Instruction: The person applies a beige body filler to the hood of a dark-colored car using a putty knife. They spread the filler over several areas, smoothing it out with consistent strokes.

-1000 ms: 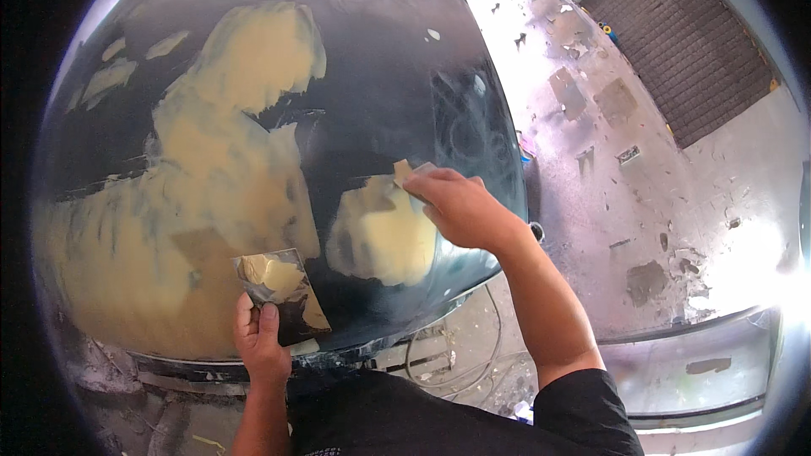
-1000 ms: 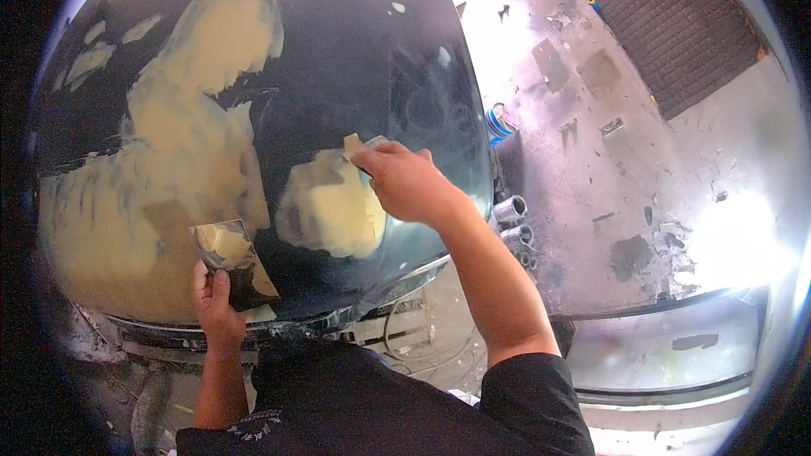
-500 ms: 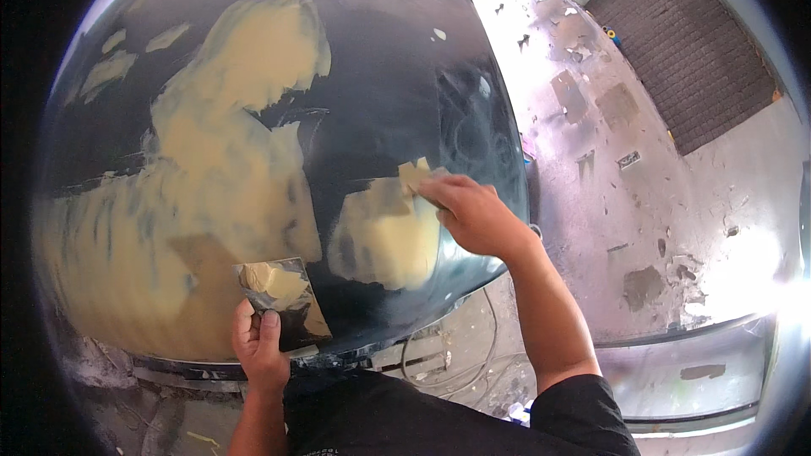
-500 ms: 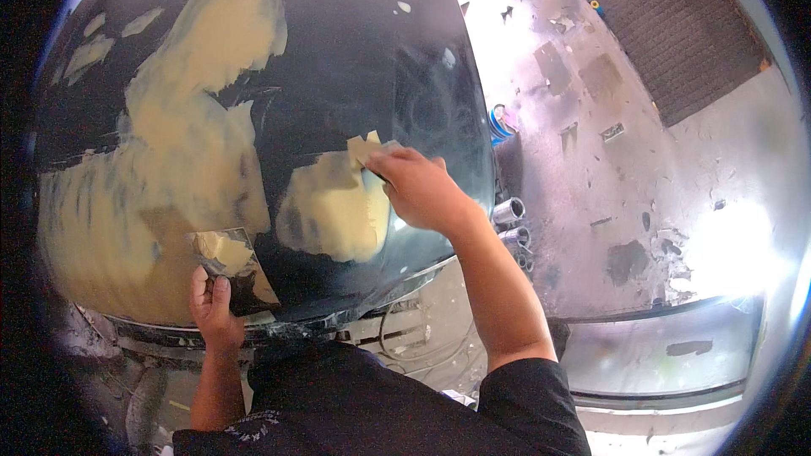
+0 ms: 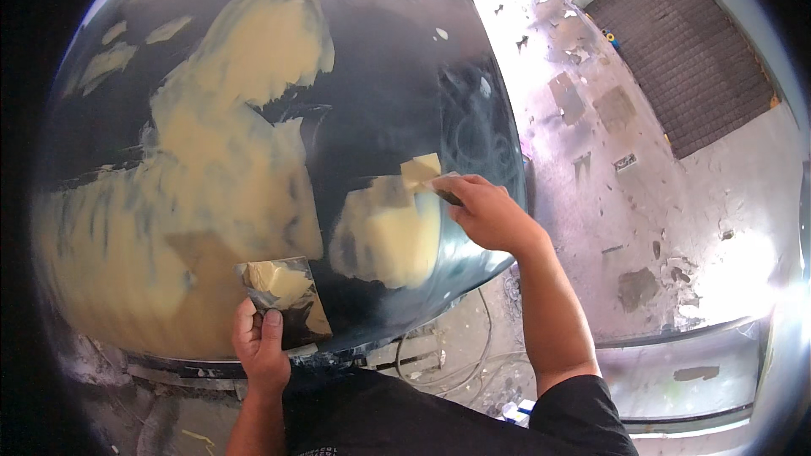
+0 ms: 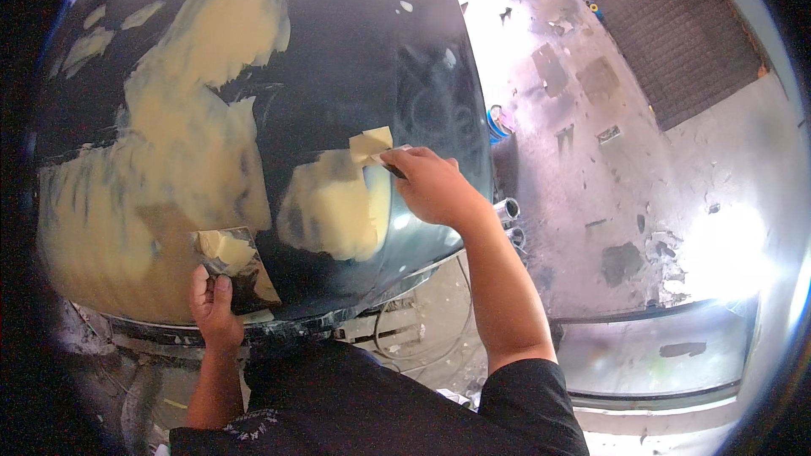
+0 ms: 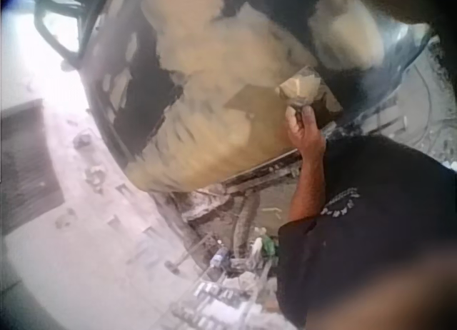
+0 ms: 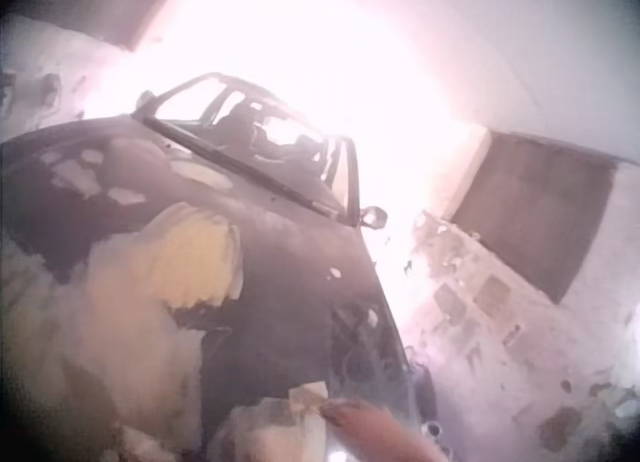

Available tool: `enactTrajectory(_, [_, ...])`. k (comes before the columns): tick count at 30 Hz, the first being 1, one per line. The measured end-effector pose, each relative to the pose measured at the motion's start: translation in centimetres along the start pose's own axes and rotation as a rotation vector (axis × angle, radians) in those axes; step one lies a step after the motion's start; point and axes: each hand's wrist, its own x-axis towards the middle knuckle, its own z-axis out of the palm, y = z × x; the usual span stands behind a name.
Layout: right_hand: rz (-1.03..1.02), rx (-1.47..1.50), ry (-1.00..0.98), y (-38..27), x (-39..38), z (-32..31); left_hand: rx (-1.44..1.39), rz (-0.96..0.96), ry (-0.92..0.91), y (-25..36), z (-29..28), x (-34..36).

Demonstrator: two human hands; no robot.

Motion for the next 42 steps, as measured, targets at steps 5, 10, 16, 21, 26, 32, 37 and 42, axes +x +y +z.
enactTrajectory(5, [-0.074, 0.006, 0.118, -0.6, 2.7, -1.2, -0.128, -0.030, -0.006, 0.4, 0.5, 0.2])
enactTrajectory(10, [0.032, -0.033, 0.068, -3.0, 1.8, 0.6, -0.044, -0.026, -0.018, -0.2, -0.1, 0.0])
enactTrajectory(16, [-0.004, 0.053, 0.176, -4.7, -2.7, 3.6, -0.030, -0.043, 0.003, 0.6, 0.3, 0.1])
enactTrajectory(21, [0.043, 0.084, 0.187, -5.9, -5.3, 5.0, 0.017, -0.064, -0.006, 0.7, -0.1, 0.2])
enactTrajectory(26, [0.032, 0.064, 0.215, -6.6, -7.9, 7.2, 0.041, -0.025, 0.007, 0.9, 0.2, 0.4])
enactTrajectory(32, [-0.007, 0.036, 0.251, -7.4, -10.9, 10.3, -0.068, -0.058, 0.032, 0.8, 0.1, 0.4])
enactTrajectory(37, [-0.024, 0.006, 0.314, -7.7, -13.4, 13.5, -0.093, -0.048, 0.038, 1.0, 0.4, 0.4])
enactTrajectory(42, [-0.017, -0.069, 0.305, -8.0, -15.2, 15.1, -0.238, -0.057, 0.004, 0.9, 0.6, 0.7])
